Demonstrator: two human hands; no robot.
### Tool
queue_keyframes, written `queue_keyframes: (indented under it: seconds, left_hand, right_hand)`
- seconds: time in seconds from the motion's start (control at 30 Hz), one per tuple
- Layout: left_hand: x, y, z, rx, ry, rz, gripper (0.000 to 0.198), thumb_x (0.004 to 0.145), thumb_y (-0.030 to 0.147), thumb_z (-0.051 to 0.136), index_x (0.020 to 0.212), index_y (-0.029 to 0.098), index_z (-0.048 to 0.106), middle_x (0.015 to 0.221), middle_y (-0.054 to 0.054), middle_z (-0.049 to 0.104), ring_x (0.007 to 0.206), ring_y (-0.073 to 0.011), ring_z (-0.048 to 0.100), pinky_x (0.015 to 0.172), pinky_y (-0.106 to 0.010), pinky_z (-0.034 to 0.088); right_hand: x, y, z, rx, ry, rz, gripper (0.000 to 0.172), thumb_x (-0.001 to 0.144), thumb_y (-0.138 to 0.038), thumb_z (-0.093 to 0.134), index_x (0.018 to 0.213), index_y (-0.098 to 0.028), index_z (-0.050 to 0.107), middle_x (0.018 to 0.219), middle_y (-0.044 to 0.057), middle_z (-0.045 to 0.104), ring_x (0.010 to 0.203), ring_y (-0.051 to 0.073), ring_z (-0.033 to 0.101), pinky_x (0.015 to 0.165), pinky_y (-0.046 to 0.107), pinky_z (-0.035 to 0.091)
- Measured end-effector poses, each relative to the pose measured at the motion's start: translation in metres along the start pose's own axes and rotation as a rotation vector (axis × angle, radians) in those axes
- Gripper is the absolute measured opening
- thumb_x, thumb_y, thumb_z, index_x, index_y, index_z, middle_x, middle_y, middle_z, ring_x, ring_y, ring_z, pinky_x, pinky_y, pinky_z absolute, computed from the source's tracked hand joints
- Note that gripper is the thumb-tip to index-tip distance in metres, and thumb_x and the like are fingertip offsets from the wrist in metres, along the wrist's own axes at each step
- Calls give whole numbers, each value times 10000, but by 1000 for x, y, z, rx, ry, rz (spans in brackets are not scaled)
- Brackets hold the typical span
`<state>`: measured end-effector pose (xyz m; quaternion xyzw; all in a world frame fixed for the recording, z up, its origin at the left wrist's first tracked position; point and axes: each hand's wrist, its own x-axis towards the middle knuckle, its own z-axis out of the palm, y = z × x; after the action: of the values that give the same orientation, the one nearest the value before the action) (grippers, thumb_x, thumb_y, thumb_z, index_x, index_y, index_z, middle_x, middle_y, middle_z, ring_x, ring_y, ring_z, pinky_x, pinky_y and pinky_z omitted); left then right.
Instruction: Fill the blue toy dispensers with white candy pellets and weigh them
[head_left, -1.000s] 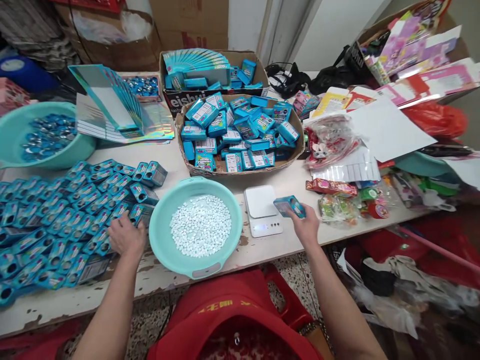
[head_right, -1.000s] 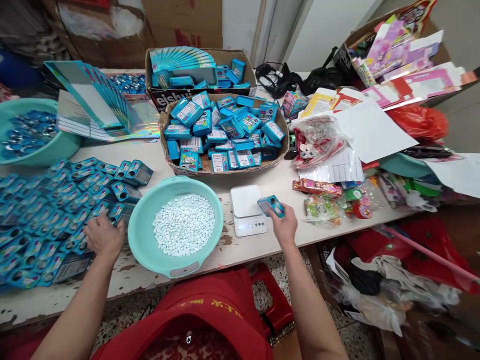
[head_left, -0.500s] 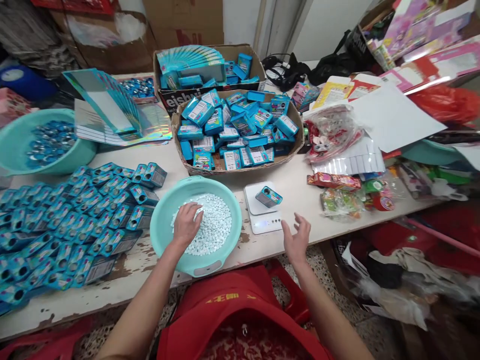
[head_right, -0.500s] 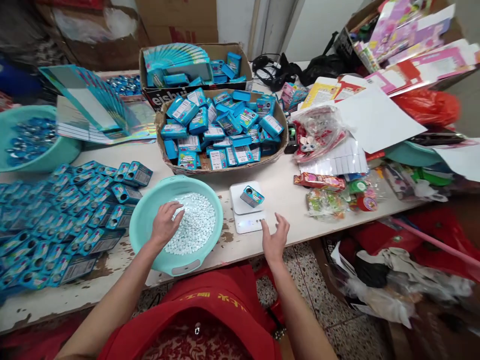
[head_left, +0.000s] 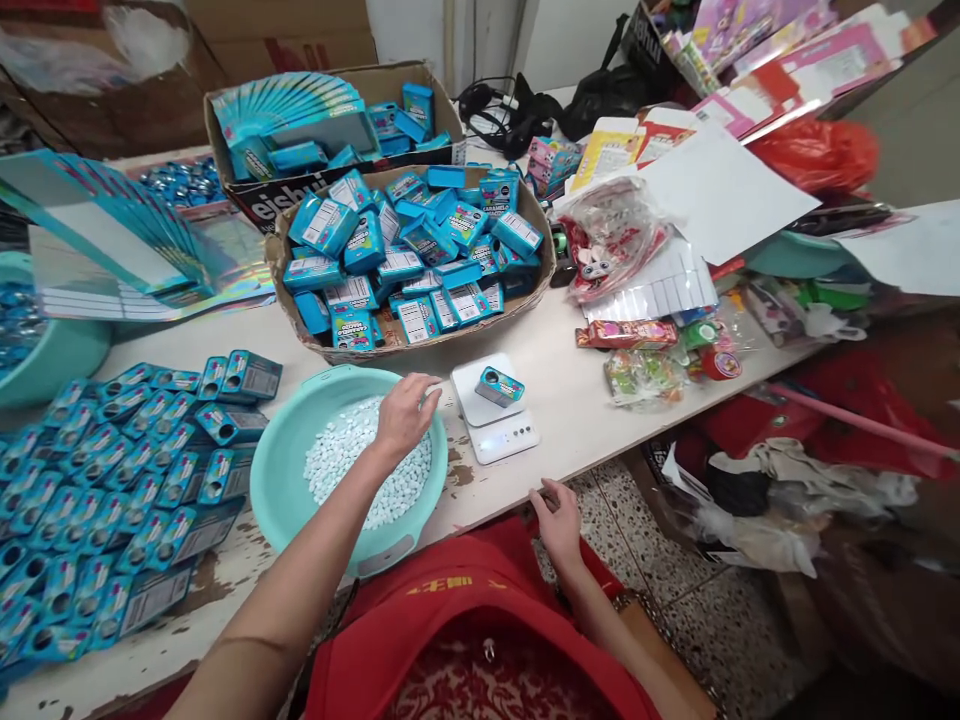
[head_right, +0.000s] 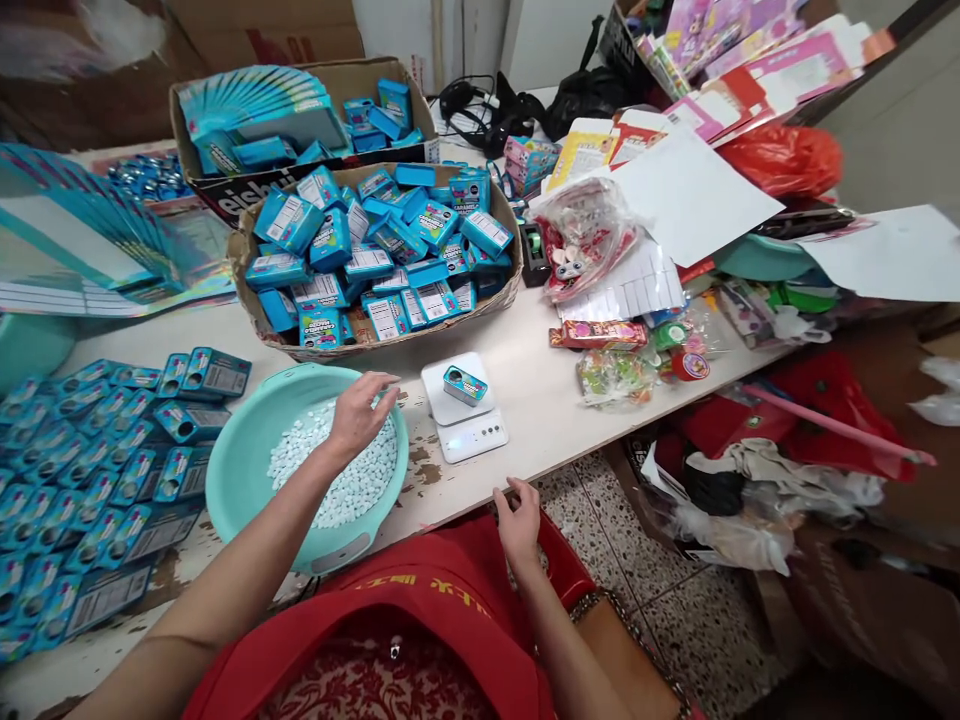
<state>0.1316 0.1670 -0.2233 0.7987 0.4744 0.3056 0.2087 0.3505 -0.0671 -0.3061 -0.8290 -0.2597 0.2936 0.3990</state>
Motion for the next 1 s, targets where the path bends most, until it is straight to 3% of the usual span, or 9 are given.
queue_keyframes:
  seconds: [0.27,0.4,0.5,0.57,0.63,0.7,0.77,0.93,1.0]
  left_hand:
    - [22,26,30,-70,-135,9,218,889,295,480,1000,205,645,1009,-66,670,925,-187,606,808,-298,446]
    - [13,7,22,-2,-57,-118,226,906,291,432,926,194,636,915,-63,651,872,-182,587,780,-294,429]
    - [-24,-21,14,151,32,-321,270,918,312,383,860,173,608,846,-80,614,843,-209,560,786,-336,425]
    - [-57,-33,14,246,-79,-360,264,912,321,386,871,168,598,885,-102,609,896,-238,550,818,-376,421]
    - [-87,-36,20,289,-323,-298,242,903,330,407,901,173,591,970,-122,604,961,-258,544,838,-398,417]
    - [-106,-33,27,248,-546,-278,220,898,335,418,886,184,577,987,-121,599,955,-258,557,810,-388,423]
    - [-113,-31,29,116,-630,-380,179,877,330,452,816,193,550,881,-92,599,853,-240,581,741,-358,425]
    - [-114,-43,1,-158,-472,-607,271,850,363,425,635,200,446,575,-5,486,578,-152,517,571,-266,382]
    - [-115,-48,-17,-523,-302,-769,305,833,420,398,638,195,459,554,2,491,464,-114,448,456,-234,314]
  right_hand:
    - [15,-3,-11,-3,28,15,440,702,-514,630,956,-154,631,1020,129,570,948,262,592,877,466,511]
    - [14,-13,-19,-30,57,-18,429,733,-505,604,973,-151,625,1034,133,558,946,256,584,866,454,509]
    - [16,-31,-19,-60,79,-98,414,773,-488,585,1018,-155,614,1056,127,553,925,243,578,871,458,493]
    - [25,-51,-11,-55,76,-189,418,794,-473,582,1073,-162,593,1097,127,550,936,234,570,881,452,482]
    - [41,-75,6,-18,59,-300,491,786,-464,610,1172,-170,539,1176,136,529,1018,238,548,898,436,474]
    - [63,-99,29,19,23,-397,680,725,-467,680,1291,-175,441,1257,150,486,1125,255,502,923,430,459]
    - [84,-122,53,15,-58,-456,723,684,-474,709,1291,-184,444,1254,139,499,1133,257,501,947,432,438]
    - [93,-166,70,-8,-121,-494,453,695,-511,669,994,-173,628,911,55,597,867,214,575,843,396,475]
    - [73,-179,62,8,-94,-559,447,707,-497,682,1018,-181,626,919,49,594,863,207,576,821,378,481]
